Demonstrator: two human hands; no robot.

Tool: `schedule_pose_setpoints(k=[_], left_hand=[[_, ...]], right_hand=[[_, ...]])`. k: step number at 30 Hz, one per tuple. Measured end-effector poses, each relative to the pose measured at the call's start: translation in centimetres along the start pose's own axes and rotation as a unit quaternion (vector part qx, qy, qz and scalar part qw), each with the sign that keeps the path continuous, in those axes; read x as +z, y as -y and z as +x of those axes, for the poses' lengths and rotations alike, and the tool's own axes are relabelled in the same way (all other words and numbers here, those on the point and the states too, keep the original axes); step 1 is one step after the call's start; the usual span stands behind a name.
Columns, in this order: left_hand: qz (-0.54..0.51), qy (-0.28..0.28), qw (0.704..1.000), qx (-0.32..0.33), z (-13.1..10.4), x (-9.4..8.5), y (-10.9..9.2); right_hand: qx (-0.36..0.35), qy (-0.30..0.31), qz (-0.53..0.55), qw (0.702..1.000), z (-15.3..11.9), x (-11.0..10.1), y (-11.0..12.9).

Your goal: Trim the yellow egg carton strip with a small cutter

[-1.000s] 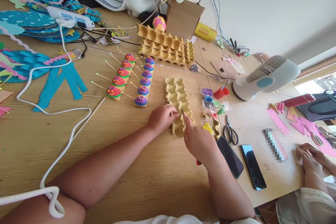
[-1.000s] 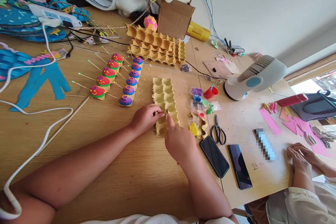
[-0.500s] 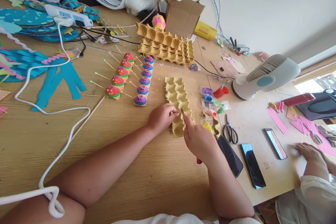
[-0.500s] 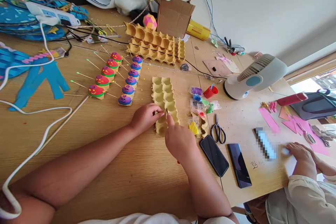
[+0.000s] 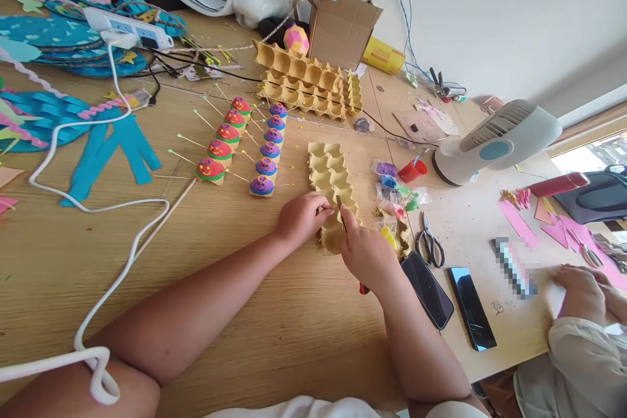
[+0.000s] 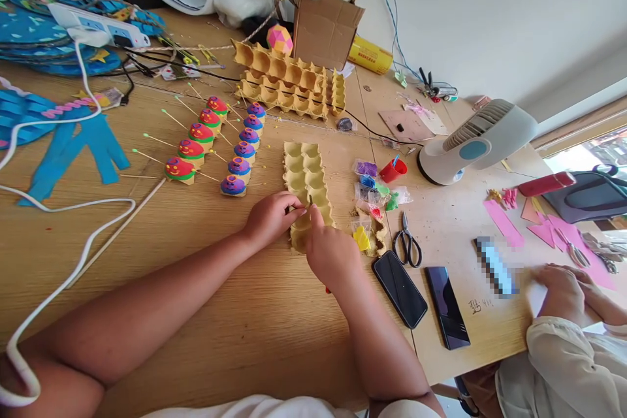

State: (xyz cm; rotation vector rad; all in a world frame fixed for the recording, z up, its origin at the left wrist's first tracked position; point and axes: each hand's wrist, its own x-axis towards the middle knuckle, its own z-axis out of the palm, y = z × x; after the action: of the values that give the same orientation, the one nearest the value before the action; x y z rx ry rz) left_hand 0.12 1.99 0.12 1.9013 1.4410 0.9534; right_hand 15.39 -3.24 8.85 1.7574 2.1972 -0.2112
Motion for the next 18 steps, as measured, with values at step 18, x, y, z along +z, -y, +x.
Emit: schedule_pose_setpoints(k=[18], left_hand=[[-0.003,0.004,1.000,0.000,-0.1,0.0,-0.2]], right_hand=[[0.005,0.031,0.001,1.000,-0.7,-0.5,0.1]])
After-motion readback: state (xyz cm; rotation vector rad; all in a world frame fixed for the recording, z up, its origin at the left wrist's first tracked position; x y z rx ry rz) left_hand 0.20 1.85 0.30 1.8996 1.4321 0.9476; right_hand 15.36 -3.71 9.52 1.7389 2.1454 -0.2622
